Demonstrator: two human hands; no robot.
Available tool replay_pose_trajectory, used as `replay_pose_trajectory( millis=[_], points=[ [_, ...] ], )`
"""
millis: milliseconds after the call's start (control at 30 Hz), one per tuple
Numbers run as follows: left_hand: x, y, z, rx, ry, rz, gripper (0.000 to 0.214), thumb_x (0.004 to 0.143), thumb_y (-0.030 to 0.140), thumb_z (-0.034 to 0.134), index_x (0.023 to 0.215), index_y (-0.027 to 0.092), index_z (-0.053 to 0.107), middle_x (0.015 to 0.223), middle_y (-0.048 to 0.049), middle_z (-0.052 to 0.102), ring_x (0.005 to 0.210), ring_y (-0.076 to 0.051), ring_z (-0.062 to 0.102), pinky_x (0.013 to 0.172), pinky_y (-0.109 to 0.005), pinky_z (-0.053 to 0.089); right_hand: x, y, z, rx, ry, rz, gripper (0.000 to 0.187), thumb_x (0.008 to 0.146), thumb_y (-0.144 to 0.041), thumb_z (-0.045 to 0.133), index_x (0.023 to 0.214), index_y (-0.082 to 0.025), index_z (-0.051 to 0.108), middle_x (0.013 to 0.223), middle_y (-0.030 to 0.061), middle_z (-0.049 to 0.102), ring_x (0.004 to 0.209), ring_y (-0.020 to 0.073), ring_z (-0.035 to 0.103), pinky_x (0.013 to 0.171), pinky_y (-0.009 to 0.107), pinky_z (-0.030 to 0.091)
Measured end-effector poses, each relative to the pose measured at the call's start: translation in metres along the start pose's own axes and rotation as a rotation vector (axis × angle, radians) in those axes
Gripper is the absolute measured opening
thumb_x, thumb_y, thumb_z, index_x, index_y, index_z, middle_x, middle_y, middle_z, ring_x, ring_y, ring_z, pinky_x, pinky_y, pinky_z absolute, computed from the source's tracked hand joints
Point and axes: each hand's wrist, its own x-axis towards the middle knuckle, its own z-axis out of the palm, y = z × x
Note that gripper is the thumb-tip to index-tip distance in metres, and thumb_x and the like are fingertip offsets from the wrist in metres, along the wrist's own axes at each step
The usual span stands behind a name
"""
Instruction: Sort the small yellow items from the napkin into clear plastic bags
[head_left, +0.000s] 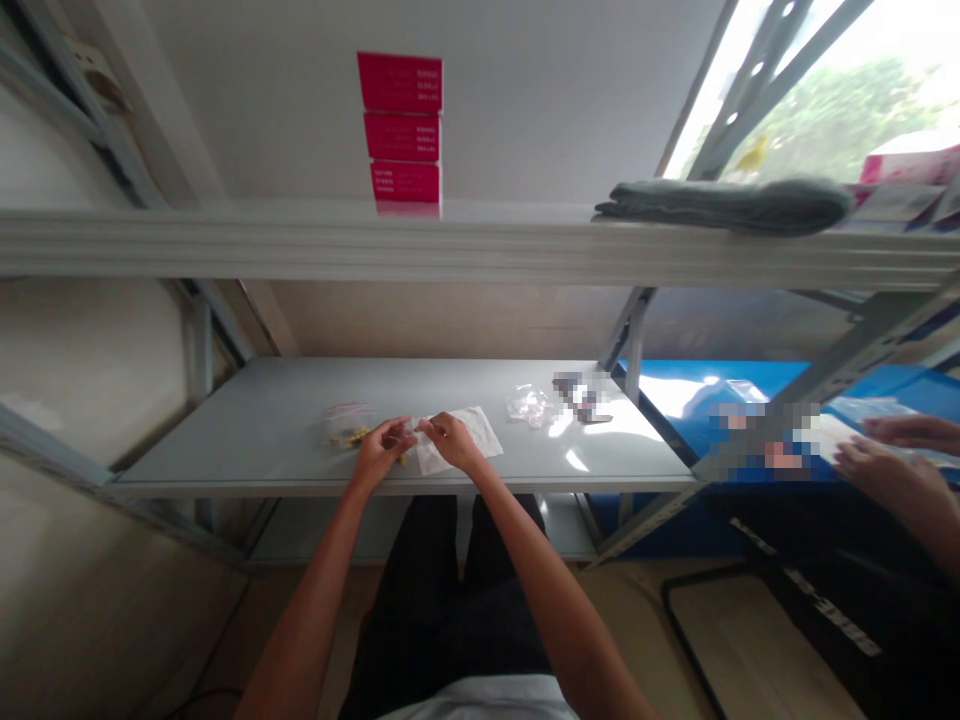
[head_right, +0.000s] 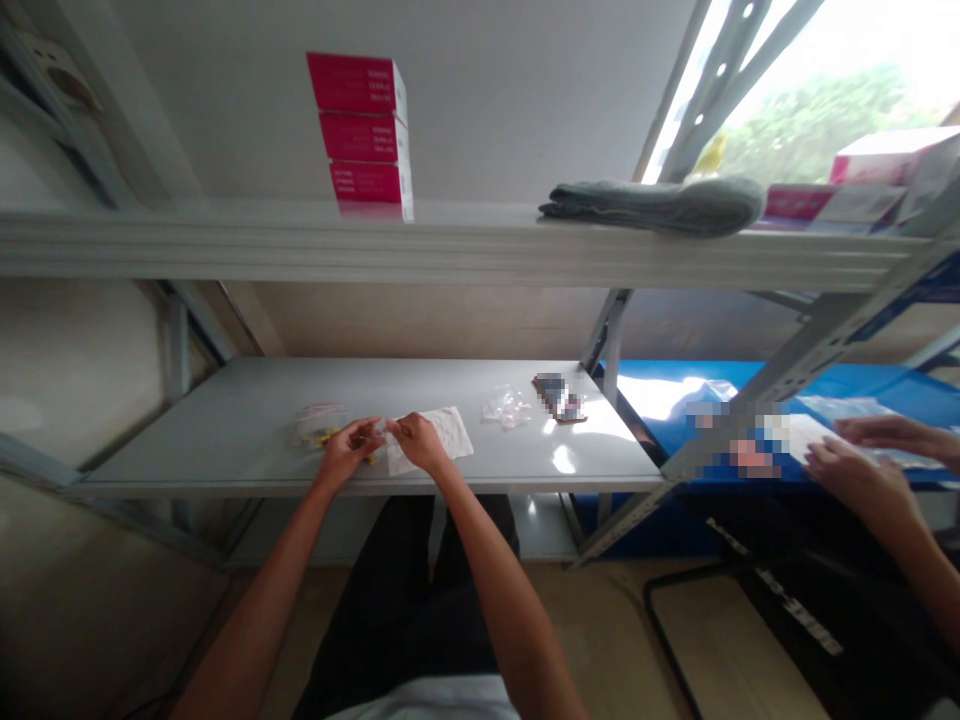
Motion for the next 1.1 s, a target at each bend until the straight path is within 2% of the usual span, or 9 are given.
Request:
replay_pose_trajectory(
  millis=[133, 333, 467, 533, 600, 667, 767, 833, 1100],
  points=[
    [-0.001, 0.003, 0.001, -0.027, 0.041, 0.006, 0.059, 0.078, 0.059, 0.074, 0.119, 0.016, 0.072, 0.097, -0.0084, 0.072, 0.084, -0.02, 0.067, 0.068, -0.027, 0.053, -0.002, 0.002, 0.0, 0.116, -0.028, 0.037, 0.017, 0.091, -0.027, 0.063, 0.081, -0.022, 0.076, 0.078, 0.0009, 0.075, 0.064, 0.0128, 0.064, 0.067, 0.022, 0.047],
    [0.001, -0.005, 0.0, -0.094, -0.01, -0.024, 0.054, 0.075, 0.055, 0.079, 0.111, 0.015, 0.074, 0.079, -0.0048, 0.072, 0.068, -0.017, 0.064, 0.063, -0.027, 0.051, -0.003, 0.008, -0.01, 0.372, 0.158, 0.131, 0.017, 0.085, -0.034, 0.062, 0.081, -0.021, 0.072, 0.077, 0.0014, 0.073, 0.066, 0.0137, 0.064, 0.059, 0.021, 0.048],
    [0.001, -0.005, 0.001, -0.082, -0.078, -0.019, 0.043, 0.075, 0.053, 0.079, 0.095, 0.014, 0.077, 0.07, -0.0029, 0.069, 0.061, -0.014, 0.058, 0.062, -0.026, 0.047, -0.011, 0.013, -0.012, 0.623, 0.202, 0.18, 0.025, 0.081, -0.043, 0.069, 0.08, -0.018, 0.07, 0.069, 0.0009, 0.067, 0.055, 0.0112, 0.054, 0.048, 0.021, 0.041],
    [0.001, 0.0, 0.002, -0.075, -0.115, -0.007, 0.042, 0.078, 0.054, 0.076, 0.095, 0.015, 0.077, 0.072, -0.0034, 0.069, 0.063, -0.014, 0.058, 0.062, -0.025, 0.046, -0.016, 0.016, -0.011, 0.693, 0.22, 0.196, 0.029, 0.08, -0.047, 0.07, 0.082, -0.018, 0.069, 0.065, -0.0004, 0.064, 0.049, 0.0093, 0.047, 0.046, 0.021, 0.038],
    [0.003, 0.007, 0.006, -0.082, -0.122, 0.001, 0.044, 0.08, 0.055, 0.073, 0.099, 0.016, 0.077, 0.08, -0.0052, 0.072, 0.069, -0.016, 0.061, 0.065, -0.026, 0.047, -0.02, 0.018, -0.011, 0.682, 0.206, 0.191, 0.033, 0.081, -0.05, 0.069, 0.084, -0.018, 0.07, 0.069, 0.0008, 0.066, 0.051, 0.0098, 0.049, 0.047, 0.021, 0.038],
    [0.005, 0.012, 0.011, -0.093, -0.076, 0.008, 0.045, 0.079, 0.057, 0.073, 0.097, 0.016, 0.077, 0.084, -0.0059, 0.073, 0.073, -0.017, 0.063, 0.067, -0.026, 0.048, -0.023, 0.018, -0.012, 0.626, 0.165, 0.166, 0.035, 0.081, -0.052, 0.068, 0.086, -0.018, 0.072, 0.078, 0.0039, 0.07, 0.061, 0.0129, 0.057, 0.053, 0.022, 0.042],
    [0.006, 0.014, 0.021, -0.116, 0.012, 0.0, 0.044, 0.073, 0.059, 0.077, 0.084, 0.016, 0.075, 0.076, -0.0039, 0.071, 0.068, -0.016, 0.06, 0.066, -0.026, 0.047, -0.024, 0.015, -0.014, 0.564, 0.103, 0.113, 0.036, 0.083, -0.053, 0.067, 0.089, -0.018, 0.076, 0.088, 0.0066, 0.075, 0.078, 0.019, 0.066, 0.066, 0.026, 0.05],
    [0.004, 0.014, 0.026, -0.146, 0.028, -0.012, 0.045, 0.071, 0.059, 0.078, 0.084, 0.016, 0.074, 0.075, -0.0028, 0.069, 0.068, -0.016, 0.059, 0.066, -0.026, 0.047, -0.025, 0.012, -0.013, 0.553, 0.081, 0.092, 0.035, 0.083, -0.053, 0.066, 0.088, -0.02, 0.078, 0.089, 0.0067, 0.076, 0.083, 0.0208, 0.067, 0.072, 0.028, 0.052],
    [0.002, 0.019, 0.03, -0.194, 0.037, -0.007, 0.042, 0.072, 0.056, 0.079, 0.086, 0.017, 0.075, 0.074, -0.0031, 0.07, 0.069, -0.015, 0.06, 0.068, -0.027, 0.048, -0.03, 0.014, -0.009, 0.594, 0.09, 0.121, 0.031, 0.081, -0.047, 0.069, 0.086, -0.019, 0.08, 0.087, 0.006, 0.074, 0.075, 0.0182, 0.063, 0.058, 0.024, 0.044]
  ],
)
